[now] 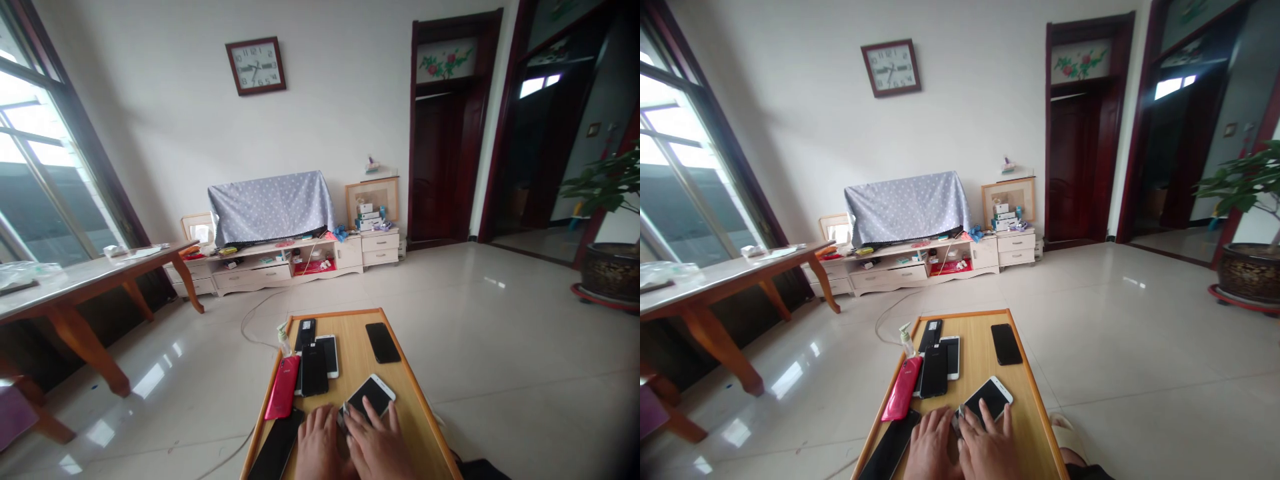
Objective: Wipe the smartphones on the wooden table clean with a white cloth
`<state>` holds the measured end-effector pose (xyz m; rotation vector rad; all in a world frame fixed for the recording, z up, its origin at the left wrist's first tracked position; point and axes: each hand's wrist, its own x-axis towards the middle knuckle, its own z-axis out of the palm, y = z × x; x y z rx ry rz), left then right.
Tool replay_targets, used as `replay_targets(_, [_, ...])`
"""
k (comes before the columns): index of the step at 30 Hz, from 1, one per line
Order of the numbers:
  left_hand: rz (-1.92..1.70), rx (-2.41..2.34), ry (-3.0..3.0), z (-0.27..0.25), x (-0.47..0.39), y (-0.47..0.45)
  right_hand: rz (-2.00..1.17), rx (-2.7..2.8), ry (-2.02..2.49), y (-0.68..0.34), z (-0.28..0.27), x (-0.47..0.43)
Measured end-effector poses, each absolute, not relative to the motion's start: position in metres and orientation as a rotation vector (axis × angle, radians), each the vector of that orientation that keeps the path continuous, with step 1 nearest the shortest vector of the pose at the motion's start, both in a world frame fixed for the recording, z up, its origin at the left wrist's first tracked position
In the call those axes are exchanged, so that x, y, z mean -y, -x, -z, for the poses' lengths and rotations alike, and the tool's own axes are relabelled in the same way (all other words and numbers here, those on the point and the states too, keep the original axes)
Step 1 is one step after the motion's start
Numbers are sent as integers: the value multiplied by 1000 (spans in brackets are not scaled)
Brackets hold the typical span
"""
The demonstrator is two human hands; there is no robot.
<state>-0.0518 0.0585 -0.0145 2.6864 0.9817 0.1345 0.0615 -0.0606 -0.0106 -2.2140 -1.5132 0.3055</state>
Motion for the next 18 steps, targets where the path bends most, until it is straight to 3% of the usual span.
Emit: replay_targets(18, [-127,-993,-2704,19,-59,53,-194,1552,2236,-61,23,62])
